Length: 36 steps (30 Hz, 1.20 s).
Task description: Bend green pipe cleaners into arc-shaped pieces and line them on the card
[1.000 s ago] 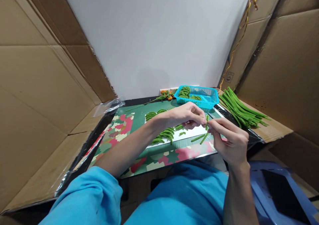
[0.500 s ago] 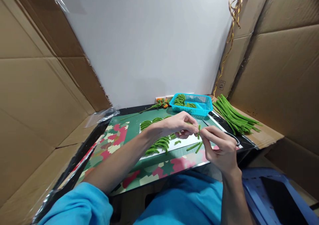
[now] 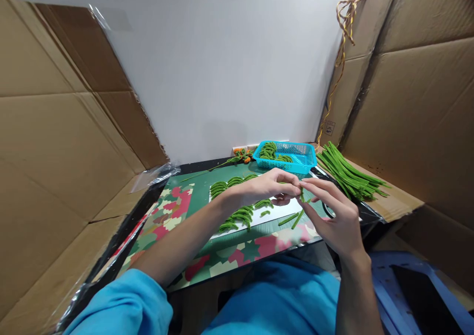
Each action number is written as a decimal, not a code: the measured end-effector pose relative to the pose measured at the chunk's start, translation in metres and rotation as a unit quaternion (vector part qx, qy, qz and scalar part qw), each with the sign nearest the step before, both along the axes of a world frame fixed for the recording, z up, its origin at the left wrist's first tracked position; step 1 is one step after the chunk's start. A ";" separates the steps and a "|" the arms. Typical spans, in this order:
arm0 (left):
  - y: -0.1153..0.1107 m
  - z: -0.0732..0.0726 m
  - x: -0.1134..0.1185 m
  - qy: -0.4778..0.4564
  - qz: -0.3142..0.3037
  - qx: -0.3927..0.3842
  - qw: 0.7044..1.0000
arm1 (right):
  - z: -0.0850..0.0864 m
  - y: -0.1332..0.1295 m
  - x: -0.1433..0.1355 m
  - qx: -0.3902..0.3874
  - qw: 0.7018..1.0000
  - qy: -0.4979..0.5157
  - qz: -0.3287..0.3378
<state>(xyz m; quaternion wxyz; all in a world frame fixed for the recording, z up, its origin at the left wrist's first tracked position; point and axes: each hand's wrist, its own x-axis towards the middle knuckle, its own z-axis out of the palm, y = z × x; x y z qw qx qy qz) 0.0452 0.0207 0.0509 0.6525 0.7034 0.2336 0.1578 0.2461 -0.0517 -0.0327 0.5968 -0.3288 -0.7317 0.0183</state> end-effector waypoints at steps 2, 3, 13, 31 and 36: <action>0.000 0.000 -0.001 0.004 0.002 0.003 1.000 | -0.001 0.001 0.001 -0.006 1.000 -0.012 -0.006; 0.000 0.000 -0.001 0.007 0.004 0.006 1.000 | -0.001 0.001 0.001 -0.009 1.000 -0.016 -0.006; -0.006 0.002 0.003 0.001 0.050 0.033 0.998 | -0.004 0.004 -0.008 -0.013 0.998 -0.048 -0.032; -0.006 -0.003 0.000 -0.059 -0.015 -0.071 0.996 | -0.012 0.010 -0.027 0.037 0.998 0.040 -0.021; -0.009 -0.008 0.005 -0.094 -0.029 -0.094 0.991 | -0.016 0.013 -0.036 0.050 0.992 0.115 -0.009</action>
